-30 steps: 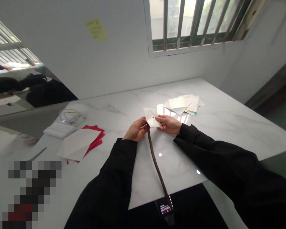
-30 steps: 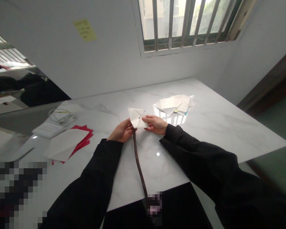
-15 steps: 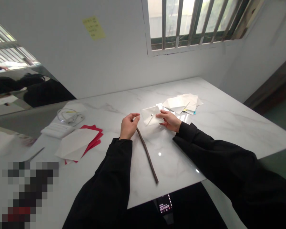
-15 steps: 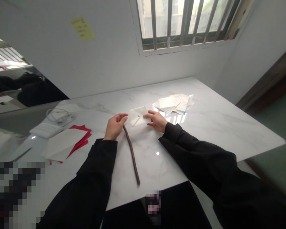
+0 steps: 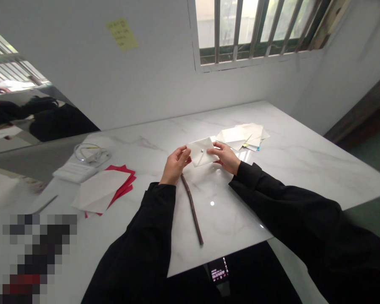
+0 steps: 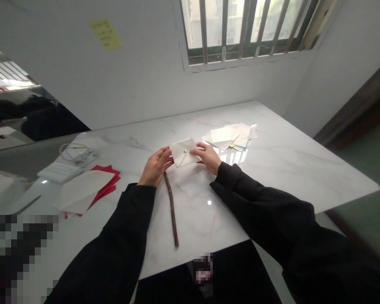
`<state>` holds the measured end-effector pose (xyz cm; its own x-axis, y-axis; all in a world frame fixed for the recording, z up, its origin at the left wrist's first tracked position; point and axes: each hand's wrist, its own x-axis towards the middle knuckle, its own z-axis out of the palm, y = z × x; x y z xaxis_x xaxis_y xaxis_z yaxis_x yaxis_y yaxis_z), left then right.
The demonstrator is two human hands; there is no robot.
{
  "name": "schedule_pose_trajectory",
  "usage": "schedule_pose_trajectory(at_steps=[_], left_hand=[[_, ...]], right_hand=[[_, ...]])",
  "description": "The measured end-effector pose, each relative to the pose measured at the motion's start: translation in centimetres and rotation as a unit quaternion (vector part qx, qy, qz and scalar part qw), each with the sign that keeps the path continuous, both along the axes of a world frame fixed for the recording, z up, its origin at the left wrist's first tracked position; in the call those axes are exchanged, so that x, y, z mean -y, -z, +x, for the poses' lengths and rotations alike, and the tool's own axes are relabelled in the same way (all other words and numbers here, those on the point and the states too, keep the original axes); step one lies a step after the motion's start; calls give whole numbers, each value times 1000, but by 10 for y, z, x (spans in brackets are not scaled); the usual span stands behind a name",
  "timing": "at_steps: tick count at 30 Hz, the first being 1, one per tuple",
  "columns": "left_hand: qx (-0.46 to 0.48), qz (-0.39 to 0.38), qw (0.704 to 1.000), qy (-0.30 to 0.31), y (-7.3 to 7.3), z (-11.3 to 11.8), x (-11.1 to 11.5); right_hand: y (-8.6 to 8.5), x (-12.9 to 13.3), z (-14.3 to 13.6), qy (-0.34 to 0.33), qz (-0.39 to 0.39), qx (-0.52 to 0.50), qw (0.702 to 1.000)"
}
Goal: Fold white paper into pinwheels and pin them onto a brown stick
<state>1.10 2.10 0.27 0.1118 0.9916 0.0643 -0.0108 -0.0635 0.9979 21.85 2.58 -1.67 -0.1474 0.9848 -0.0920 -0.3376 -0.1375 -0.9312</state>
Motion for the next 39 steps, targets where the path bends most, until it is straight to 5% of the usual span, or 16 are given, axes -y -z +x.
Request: schedule_pose_trajectory(at_steps=[5,18,21,26,39], left_hand=[[31,-56,995,81,2,10,11],[57,-71,996,13,4,11,9],[50,-60,997,-9,3,12,9],[54,-44,997,-41,5,11,7],[13,2,999,-30,13,11,4]], right_hand=[[-5,5,-3,-2,29,17,999],[0,4,-6,-27,96,57,993],[-3,2,-2,20,137,100,985],[-16,7,5,152,252,208,933],[-13,19,-6,50,405,381,830]])
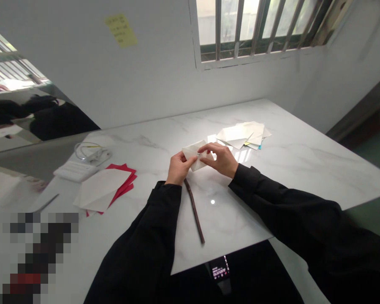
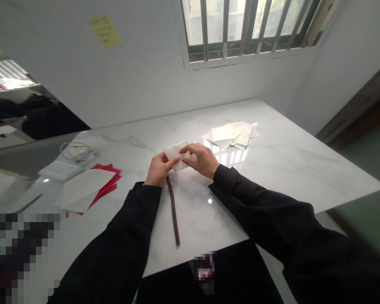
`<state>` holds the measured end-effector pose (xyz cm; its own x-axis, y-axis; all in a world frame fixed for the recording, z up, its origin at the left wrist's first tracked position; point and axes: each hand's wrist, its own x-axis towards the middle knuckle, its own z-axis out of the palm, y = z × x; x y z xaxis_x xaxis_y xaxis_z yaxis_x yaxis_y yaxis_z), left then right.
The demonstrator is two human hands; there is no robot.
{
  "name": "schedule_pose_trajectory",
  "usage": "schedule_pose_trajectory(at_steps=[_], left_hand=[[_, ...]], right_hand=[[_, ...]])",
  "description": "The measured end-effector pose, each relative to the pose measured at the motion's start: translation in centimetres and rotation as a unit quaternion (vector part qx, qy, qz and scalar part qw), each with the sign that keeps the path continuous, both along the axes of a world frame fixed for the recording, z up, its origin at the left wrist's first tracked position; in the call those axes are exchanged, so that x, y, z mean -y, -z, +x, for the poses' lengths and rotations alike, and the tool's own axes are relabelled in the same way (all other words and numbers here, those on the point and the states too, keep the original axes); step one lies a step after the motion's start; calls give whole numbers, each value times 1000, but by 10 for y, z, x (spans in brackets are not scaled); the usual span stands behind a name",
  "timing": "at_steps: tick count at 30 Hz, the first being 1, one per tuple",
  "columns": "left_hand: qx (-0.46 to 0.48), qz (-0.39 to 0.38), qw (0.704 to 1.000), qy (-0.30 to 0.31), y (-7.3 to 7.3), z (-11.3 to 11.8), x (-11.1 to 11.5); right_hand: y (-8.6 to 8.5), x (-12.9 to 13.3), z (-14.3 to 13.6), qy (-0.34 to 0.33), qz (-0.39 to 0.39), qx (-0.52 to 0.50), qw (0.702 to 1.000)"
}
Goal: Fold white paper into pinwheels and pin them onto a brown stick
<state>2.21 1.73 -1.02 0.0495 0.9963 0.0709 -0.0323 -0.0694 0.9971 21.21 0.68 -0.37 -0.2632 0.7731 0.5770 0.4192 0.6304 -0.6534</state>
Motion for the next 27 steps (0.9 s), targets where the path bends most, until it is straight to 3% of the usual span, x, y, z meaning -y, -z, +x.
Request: schedule_pose_trajectory(at_steps=[17,27], left_hand=[[-11,-8,999,34,1,3,2],[-19,-2,999,36,2,4,3]], right_hand=[[-1,-1,-1,14,12,53,998],[0,0,-3,-1,-2,20,1000]])
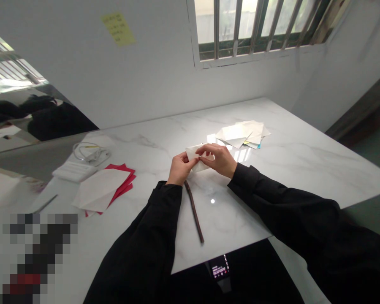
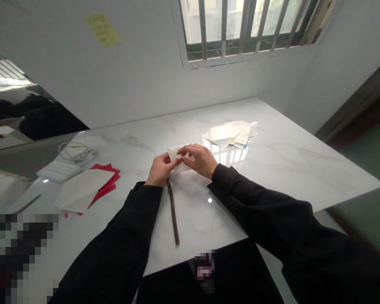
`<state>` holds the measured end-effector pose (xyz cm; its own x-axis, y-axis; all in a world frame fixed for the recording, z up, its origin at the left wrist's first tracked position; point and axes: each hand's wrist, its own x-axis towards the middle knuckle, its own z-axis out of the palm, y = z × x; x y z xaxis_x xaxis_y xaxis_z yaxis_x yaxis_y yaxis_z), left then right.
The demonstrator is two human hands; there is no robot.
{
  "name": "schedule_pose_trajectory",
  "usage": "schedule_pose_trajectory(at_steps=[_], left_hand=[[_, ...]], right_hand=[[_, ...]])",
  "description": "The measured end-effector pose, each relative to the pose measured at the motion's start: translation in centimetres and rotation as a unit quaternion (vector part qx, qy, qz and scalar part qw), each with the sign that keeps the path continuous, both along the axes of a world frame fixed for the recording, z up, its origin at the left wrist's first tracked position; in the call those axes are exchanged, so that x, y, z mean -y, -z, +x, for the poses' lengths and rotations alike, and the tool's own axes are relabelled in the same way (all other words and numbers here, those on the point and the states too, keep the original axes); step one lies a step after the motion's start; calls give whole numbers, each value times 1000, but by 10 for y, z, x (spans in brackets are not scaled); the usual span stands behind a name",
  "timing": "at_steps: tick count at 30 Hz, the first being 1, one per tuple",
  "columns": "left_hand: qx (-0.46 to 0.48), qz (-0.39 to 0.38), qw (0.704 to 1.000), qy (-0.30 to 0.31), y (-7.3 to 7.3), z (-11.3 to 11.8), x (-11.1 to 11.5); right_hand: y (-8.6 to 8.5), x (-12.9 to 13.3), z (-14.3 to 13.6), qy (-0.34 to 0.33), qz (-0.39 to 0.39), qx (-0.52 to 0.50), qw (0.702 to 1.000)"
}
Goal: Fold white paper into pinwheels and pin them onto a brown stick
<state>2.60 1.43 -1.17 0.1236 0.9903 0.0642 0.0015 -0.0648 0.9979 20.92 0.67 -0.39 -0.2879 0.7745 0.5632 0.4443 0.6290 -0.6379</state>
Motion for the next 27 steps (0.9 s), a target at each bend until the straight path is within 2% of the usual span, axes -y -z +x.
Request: schedule_pose_trajectory(at_steps=[5,9,12,15,19,23,27], left_hand=[[-17,1,1000,2,-1,0,2],[-33,3,999,-11,-4,0,2],[-28,9,999,-44,-2,-2,0],[9,13,995,-103,0,-5,-5],[132,-13,975,-180,-6,-12,-11],[248,-78,942,-210,-19,-21,-13],[295,-137,918,-227,-27,-24,-13]], right_hand=[[0,0,0,-2,-22,-20,1000],[-5,6,-1,14,-42,-81,996],[-10,8,-1,29,-42,-123,991],[-10,2,6,53,-39,-143,988],[5,-19,21,94,-16,-134,986],[27,-38,34,124,-29,-77,989],[39,-51,30,130,-64,-26,989]])
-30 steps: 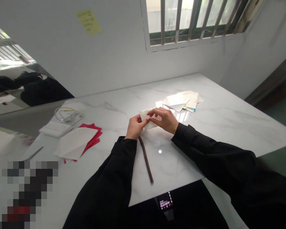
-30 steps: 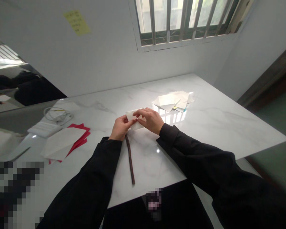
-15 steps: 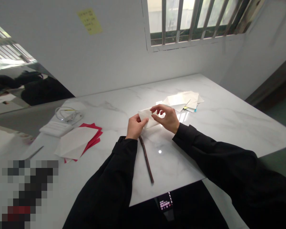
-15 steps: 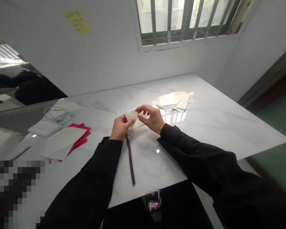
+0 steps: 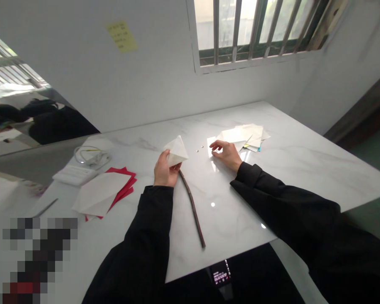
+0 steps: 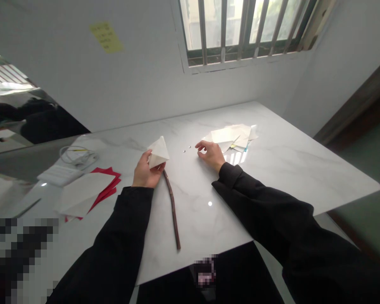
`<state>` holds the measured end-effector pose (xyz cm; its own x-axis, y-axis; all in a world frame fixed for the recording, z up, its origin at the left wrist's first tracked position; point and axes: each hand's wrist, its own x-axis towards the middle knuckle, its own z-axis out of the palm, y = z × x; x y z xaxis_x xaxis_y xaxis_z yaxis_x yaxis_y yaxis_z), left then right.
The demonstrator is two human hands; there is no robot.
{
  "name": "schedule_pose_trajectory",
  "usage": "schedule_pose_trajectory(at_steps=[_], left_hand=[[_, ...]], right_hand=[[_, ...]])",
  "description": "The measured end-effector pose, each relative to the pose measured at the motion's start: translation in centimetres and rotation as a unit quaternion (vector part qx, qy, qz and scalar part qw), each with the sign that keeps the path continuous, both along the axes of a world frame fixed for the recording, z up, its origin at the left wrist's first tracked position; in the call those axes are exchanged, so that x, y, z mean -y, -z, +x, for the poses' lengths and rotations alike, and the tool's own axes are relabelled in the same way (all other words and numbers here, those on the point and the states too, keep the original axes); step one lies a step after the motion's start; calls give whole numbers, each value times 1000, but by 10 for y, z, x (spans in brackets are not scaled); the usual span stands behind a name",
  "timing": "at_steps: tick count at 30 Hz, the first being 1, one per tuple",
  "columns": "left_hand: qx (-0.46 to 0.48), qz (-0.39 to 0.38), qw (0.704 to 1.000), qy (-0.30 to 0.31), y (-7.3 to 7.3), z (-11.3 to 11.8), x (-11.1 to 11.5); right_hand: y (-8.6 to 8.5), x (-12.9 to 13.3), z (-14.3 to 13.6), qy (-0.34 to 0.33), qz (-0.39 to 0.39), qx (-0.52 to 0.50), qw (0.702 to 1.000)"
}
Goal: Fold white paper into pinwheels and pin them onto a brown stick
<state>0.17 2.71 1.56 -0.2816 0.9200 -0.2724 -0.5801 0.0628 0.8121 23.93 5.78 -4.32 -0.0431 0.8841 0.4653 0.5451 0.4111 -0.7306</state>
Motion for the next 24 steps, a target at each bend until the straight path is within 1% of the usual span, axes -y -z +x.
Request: schedule_pose_trajectory(at_steps=[2,4,6,8,11,14,16,19,22,24], left_hand=[[19,-6,1000,20,-2,1,2],[27,1,999,43,-4,2,4],[19,17,998,65,-4,4,6],[-5,39,995,91,-3,5,8],[-90,77,986,114,1,6,9],[-196,96,970,103,7,7,7],[-241,105,960,98,13,8,6],[-265,120,950,113,20,11,4],[-280,127,942,134,25,14,5],[-294,125,937,141,26,16,6]], right_hand=[[1,-6,-7,-2,-3,13,1000],[0,-9,-14,-2,16,19,1000],[-3,-8,-19,-5,41,23,999],[-7,-2,-23,-15,51,15,998],[-13,12,-26,-36,17,-49,998],[-17,23,-30,-65,-31,-130,989],[-20,29,-33,-93,-60,-150,982],[-20,36,-39,-109,-74,-112,985],[-18,39,-42,-97,-51,-67,992],[-17,38,-42,-83,-29,-64,994]])
